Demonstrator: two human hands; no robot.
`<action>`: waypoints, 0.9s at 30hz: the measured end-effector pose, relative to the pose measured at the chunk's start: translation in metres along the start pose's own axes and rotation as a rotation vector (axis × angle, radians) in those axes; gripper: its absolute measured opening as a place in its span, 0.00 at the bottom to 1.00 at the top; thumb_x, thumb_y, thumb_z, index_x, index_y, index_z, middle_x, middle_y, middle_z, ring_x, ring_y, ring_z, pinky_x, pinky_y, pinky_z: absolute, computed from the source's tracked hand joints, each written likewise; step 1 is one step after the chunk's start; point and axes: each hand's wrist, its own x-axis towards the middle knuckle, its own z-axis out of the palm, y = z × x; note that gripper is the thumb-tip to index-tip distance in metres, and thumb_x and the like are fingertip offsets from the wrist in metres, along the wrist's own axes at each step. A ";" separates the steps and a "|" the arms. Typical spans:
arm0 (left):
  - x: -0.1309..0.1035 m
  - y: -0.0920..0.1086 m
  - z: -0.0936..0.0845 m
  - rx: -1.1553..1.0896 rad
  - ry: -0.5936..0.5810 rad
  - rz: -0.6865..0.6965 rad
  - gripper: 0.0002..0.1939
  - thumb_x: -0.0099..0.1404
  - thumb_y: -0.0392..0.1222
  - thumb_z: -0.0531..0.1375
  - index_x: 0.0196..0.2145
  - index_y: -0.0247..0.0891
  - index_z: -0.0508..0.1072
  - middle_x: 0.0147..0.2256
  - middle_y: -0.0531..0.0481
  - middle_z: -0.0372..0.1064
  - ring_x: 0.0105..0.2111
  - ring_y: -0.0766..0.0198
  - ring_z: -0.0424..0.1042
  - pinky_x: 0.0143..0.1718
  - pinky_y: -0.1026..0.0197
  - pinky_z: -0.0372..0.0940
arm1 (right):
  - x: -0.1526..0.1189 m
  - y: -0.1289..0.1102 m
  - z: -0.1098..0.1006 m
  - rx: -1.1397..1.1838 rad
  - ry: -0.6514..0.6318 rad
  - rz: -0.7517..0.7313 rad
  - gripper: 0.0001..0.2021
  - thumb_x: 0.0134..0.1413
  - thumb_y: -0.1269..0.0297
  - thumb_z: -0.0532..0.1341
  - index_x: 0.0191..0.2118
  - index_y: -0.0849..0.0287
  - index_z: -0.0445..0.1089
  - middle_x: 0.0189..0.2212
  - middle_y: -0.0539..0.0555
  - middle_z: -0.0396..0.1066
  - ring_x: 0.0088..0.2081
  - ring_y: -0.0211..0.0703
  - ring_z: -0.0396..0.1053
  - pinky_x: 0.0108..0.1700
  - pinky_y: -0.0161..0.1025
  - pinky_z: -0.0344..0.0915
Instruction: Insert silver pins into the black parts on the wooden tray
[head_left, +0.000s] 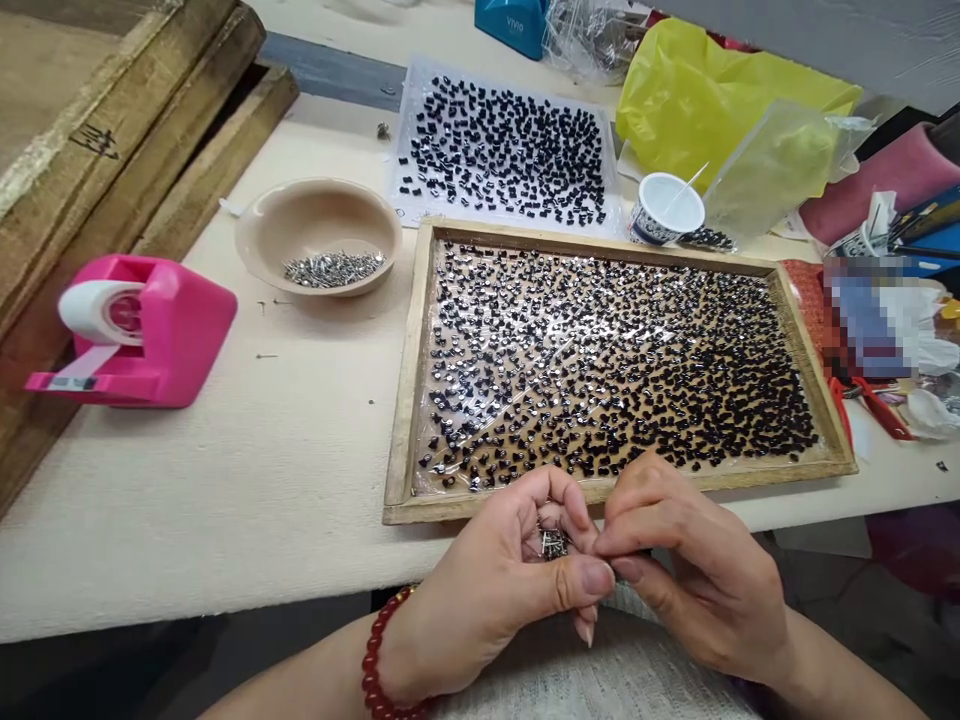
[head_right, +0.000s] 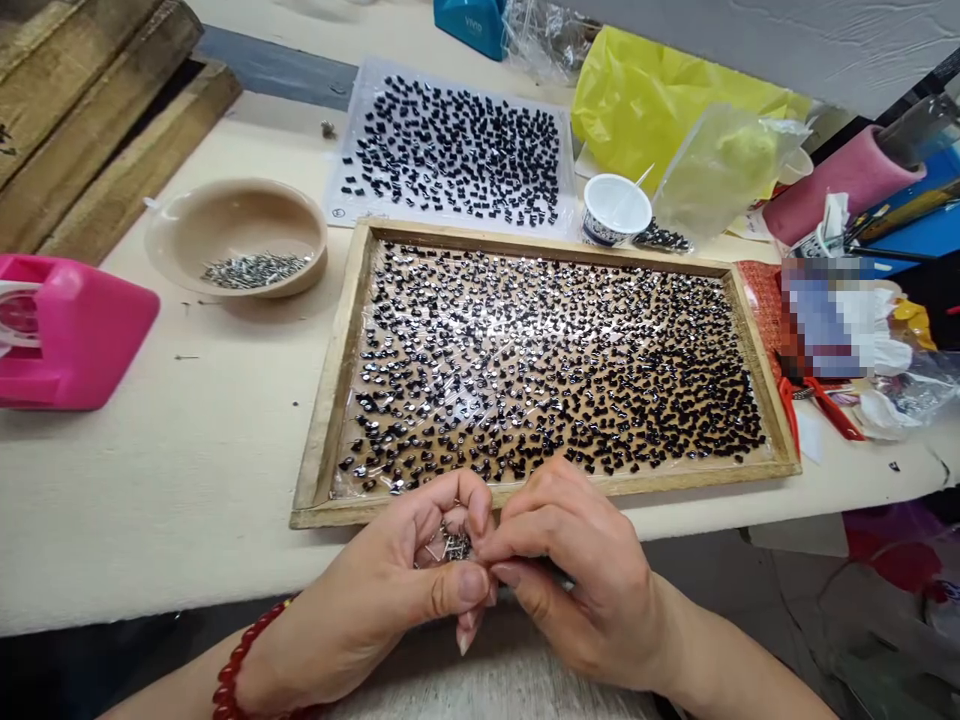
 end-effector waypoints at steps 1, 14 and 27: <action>0.000 -0.001 0.000 -0.003 -0.008 -0.004 0.16 0.55 0.40 0.67 0.32 0.36 0.61 0.29 0.56 0.62 0.21 0.74 0.66 0.24 0.69 0.64 | 0.000 0.000 0.000 0.010 -0.015 0.002 0.10 0.52 0.78 0.57 0.40 0.64 0.67 0.32 0.54 0.69 0.35 0.38 0.66 0.37 0.40 0.63; 0.000 -0.003 -0.001 -0.005 -0.055 -0.009 0.16 0.55 0.40 0.67 0.33 0.36 0.61 0.28 0.55 0.63 0.24 0.74 0.62 0.26 0.69 0.65 | 0.005 -0.003 -0.017 0.209 -0.280 0.187 0.04 0.55 0.73 0.57 0.37 0.60 0.65 0.33 0.52 0.67 0.37 0.36 0.65 0.40 0.38 0.63; -0.004 -0.006 -0.004 -0.016 -0.080 0.034 0.12 0.71 0.42 0.46 0.41 0.33 0.65 0.28 0.46 0.70 0.21 0.72 0.58 0.25 0.68 0.55 | 0.020 0.048 -0.024 -0.805 0.142 0.093 0.02 0.52 0.72 0.59 0.32 0.59 0.65 0.28 0.52 0.68 0.34 0.42 0.64 0.39 0.42 0.59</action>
